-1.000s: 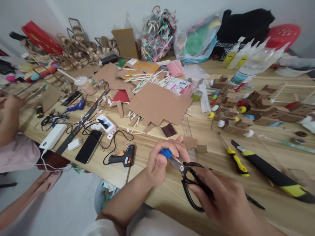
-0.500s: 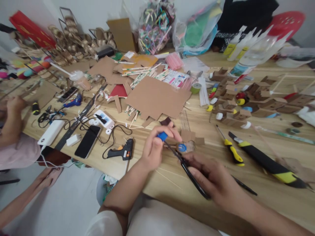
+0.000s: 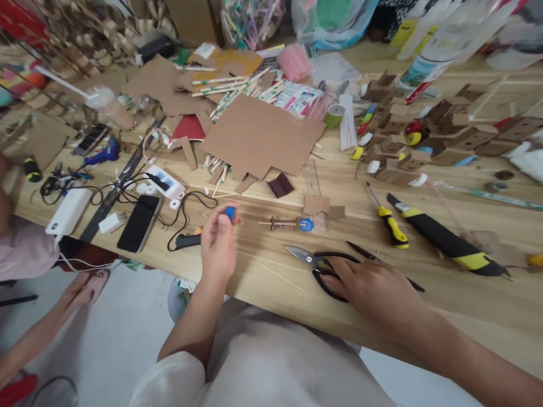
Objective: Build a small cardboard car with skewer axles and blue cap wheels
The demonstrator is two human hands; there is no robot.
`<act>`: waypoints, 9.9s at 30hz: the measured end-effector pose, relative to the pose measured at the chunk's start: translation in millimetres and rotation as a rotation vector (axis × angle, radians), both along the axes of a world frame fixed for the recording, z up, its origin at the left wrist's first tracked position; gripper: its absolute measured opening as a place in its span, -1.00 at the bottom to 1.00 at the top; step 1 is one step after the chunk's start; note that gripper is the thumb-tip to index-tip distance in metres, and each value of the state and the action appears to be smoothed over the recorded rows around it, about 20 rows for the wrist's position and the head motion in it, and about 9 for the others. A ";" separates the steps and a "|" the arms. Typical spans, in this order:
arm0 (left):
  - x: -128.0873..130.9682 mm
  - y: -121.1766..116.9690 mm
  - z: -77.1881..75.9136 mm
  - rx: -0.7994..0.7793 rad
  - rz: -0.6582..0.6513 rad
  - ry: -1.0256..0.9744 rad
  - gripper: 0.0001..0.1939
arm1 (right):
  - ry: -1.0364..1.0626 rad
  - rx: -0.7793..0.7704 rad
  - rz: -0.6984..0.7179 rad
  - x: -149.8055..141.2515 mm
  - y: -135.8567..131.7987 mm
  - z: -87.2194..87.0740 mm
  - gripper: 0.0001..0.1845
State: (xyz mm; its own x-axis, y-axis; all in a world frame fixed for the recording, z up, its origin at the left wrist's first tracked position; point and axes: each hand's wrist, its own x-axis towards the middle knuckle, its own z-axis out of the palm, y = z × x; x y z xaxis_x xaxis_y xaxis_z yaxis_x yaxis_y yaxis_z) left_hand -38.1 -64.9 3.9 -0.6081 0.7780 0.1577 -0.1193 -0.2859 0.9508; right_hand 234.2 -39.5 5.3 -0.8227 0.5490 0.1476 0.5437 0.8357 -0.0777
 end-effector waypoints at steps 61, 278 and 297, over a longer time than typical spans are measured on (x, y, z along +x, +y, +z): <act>4.5 -3.0 -12.9 -0.067 -0.225 -0.232 -0.59 | 0.625 -0.620 -0.277 -52.0 38.1 54.3 -0.74; 3.7 0.6 -18.0 0.104 -0.386 0.618 -0.80 | 0.428 0.002 0.098 -59.0 39.4 9.0 -0.79; 0.2 2.3 -13.3 0.063 -0.450 0.539 -0.79 | 0.509 -0.255 0.083 -61.8 36.9 11.7 -0.77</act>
State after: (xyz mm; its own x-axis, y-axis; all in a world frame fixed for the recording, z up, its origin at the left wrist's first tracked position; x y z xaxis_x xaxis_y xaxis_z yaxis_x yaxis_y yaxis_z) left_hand -38.0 -62.6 -9.5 -0.0540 0.9150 0.3998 0.2446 -0.3760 0.8937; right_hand 172.4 -2.6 17.1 -0.7246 0.5556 0.4077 0.3184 0.7946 -0.5170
